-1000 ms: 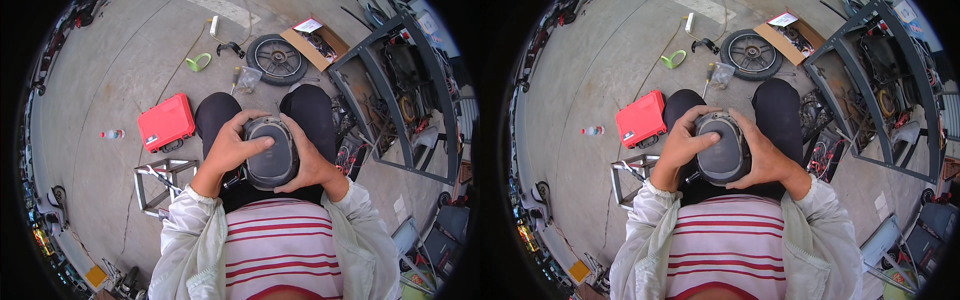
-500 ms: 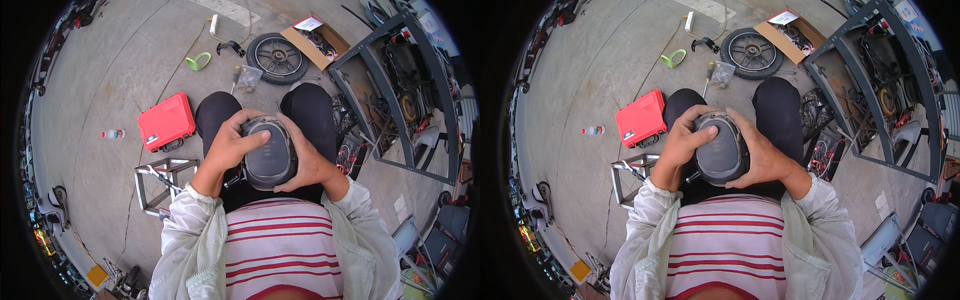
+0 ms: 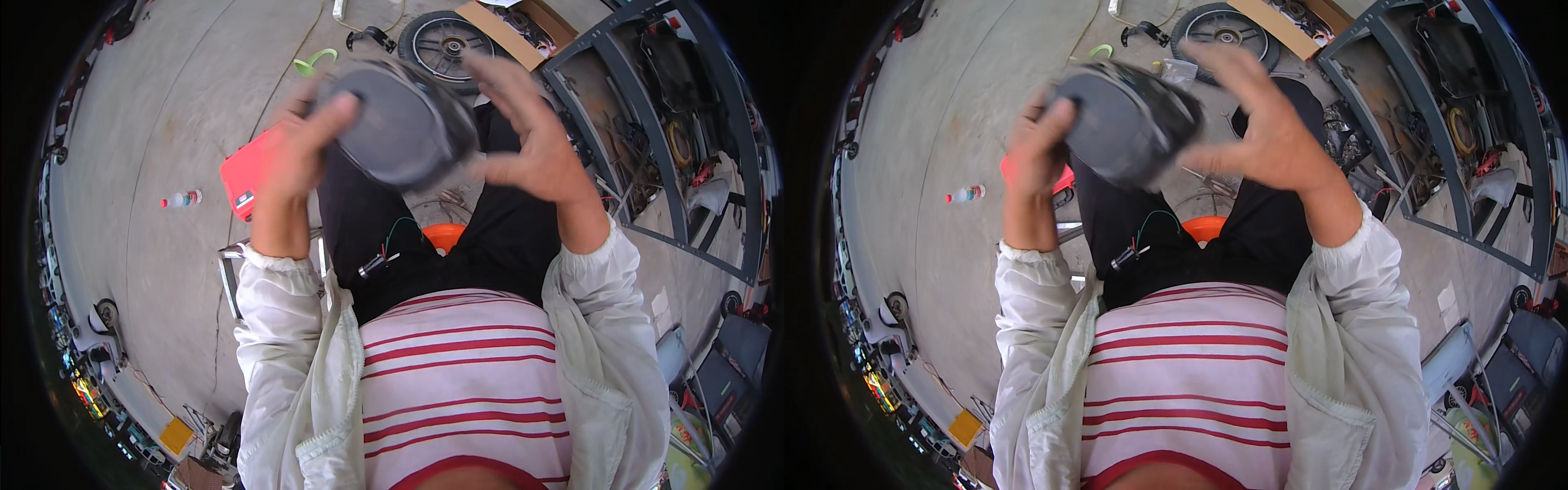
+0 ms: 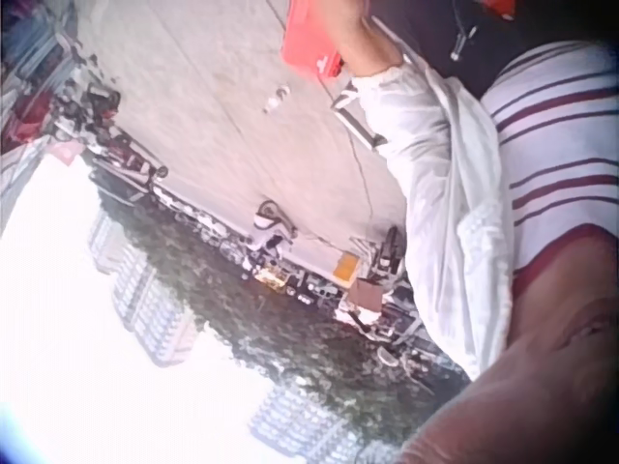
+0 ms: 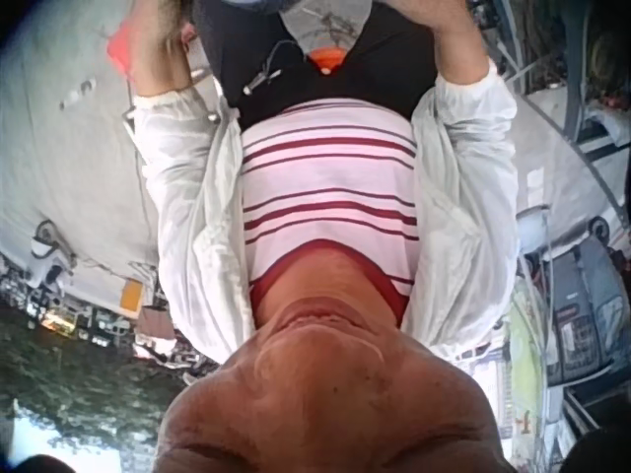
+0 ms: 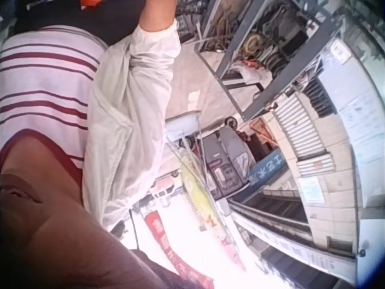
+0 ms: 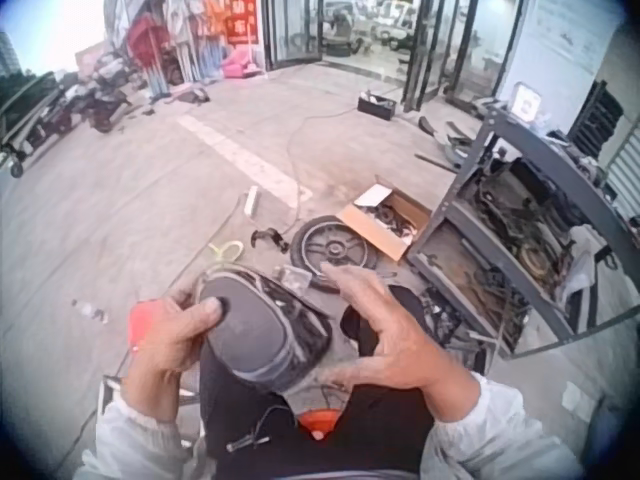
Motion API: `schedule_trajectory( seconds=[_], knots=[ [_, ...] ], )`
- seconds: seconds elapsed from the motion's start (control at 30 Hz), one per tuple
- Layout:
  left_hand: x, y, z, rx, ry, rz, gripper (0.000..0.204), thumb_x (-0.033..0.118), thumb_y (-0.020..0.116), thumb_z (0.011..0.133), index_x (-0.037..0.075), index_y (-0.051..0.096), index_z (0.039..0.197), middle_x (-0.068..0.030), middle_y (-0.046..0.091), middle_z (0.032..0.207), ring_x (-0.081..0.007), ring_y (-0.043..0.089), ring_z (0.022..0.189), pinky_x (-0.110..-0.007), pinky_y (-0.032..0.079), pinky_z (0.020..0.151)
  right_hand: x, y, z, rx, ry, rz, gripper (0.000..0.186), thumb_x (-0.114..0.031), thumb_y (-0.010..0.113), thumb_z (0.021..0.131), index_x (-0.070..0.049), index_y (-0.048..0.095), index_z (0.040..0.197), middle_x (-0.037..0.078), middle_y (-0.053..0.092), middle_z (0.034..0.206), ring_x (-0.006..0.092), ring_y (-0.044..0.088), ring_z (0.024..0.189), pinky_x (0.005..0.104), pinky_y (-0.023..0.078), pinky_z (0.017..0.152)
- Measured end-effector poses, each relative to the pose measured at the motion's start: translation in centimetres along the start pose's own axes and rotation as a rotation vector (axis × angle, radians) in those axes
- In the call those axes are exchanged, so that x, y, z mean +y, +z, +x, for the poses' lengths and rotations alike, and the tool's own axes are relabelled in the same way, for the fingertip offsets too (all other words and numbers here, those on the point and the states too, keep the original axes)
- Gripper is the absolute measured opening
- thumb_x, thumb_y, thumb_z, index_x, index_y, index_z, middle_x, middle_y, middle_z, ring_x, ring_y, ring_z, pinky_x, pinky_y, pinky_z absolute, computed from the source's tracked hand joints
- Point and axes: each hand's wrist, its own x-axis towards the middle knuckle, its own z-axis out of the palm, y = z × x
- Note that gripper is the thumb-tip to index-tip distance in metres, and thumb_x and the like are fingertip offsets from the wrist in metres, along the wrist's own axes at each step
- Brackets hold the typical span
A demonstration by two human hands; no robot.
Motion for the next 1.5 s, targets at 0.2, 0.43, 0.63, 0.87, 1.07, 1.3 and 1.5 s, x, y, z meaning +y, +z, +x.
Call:
schedule_trajectory(
  seconds=[0.2, 0.43, 0.63, 0.87, 1.07, 1.3, 1.5],
  knots=[
    [2.4, -3.4, 2.2, 0.264, 0.238, -0.248, 0.034, 0.021, 0.063, 0.102, -0.004, 0.064, 0.124, -0.0125, 0.072, 0.117, -0.0222, 0.07, 0.106, -0.039, 0.056, 0.097, -0.7, 3.6, -1.3, -0.012, 0.208, -0.009, 0.017, -0.019, 0.078, 0.083, -0.01, 0.071, 0.096, 0.005, 0.065, 0.091, 0.0199, 0.063, 0.086, 0.0347, 0.05, 0.078],
    [2.4, -3.8, 1.8, 0.439, 0.264, -0.311, 0.032, 0.025, 0.063, 0.103, -0.002, 0.066, 0.12, -0.0116, 0.073, 0.116, -0.0233, 0.071, 0.106, -0.04, 0.056, 0.096, -0.9, 13.8, -5.1, -0.514, -0.267, -0.196, 0.027, -0.021, 0.078, 0.078, -0.013, 0.07, 0.102, 0.003, 0.058, 0.091, 0.0227, 0.06, 0.089, 0.0371, 0.052, 0.074],
    [2.0, -3.4, 2.8, 0.495, 0.263, -0.335, 0.032, 0.024, 0.065, 0.102, -0.003, 0.065, 0.118, -0.0134, 0.073, 0.115, -0.0257, 0.071, 0.105, -0.044, 0.057, 0.094, 0.1, 16.0, -6.2, -0.519, -0.332, -0.299, 0.019, -0.016, 0.074, 0.079, -0.01, 0.067, 0.095, 0.005, 0.058, 0.092, 0.0245, 0.06, 0.09, 0.0371, 0.05, 0.072],
    [1.6, -3.9, 6.4, 0.523, 0.218, -0.405, 0.03, 0.024, 0.066, 0.101, -0.002, 0.065, 0.117, -0.0132, 0.072, 0.114, -0.0272, 0.071, 0.106, -0.045, 0.056, 0.098, 3.6, 11.9, -4.2, -0.165, 0.208, -0.042, 0.025, -0.017, 0.074, 0.079, -0.007, 0.066, 0.1, 0.011, 0.063, 0.097, 0.0322, 0.065, 0.089, 0.042, 0.053, 0.078],
    [-0.2, -7.6, 10.3, 0.65, 0.135, -0.467, 0.037, 0.025, 0.071, 0.098, -0.001, 0.063, 0.123, -0.0138, 0.07, 0.119, -0.0284, 0.067, 0.112, -0.049, 0.052, 0.104, 17.2, 12.5, -5.5, -0.47, 0.786, -0.523, 0.033, -0.027, 0.075, 0.075, -0.003, 0.069, 0.098, 0.021, 0.069, 0.1, 0.0404, 0.067, 0.098, 0.0493, 0.054, 0.084],
    [-2.4, -13.8, 10.7, 0.887, 0.034, -0.52, 0.041, 0.025, 0.072, 0.097, -0.005, 0.062, 0.123, -0.0169, 0.069, 0.12, -0.032, 0.067, 0.111, -0.053, 0.052, 0.105, 30.6, 14.8, -9.6, -0.472, 1.128, -0.614, 0.032, -0.025, 0.074, 0.076, -0.003, 0.071, 0.098, 0.023, 0.069, 0.097, 0.0418, 0.068, 0.097, 0.0501, 0.054, 0.088],
    [-2.3, -16.6, 11.4, 0.993, 0.028, -0.419, 0.035, 0.025, 0.069, 0.1, -0.001, 0.065, 0.123, -0.0133, 0.072, 0.122, -0.0267, 0.069, 0.113, -0.049, 0.053, 0.103, 37.7, 17.6, -7.9, -0.105, 1.098, -0.631, 0.036, -0.019, 0.074, 0.082, -0.001, 0.068, 0.113, 0.023, 0.071, 0.106, 0.0403, 0.068, 0.102, 0.0481, 0.054, 0.089]
  ],
)
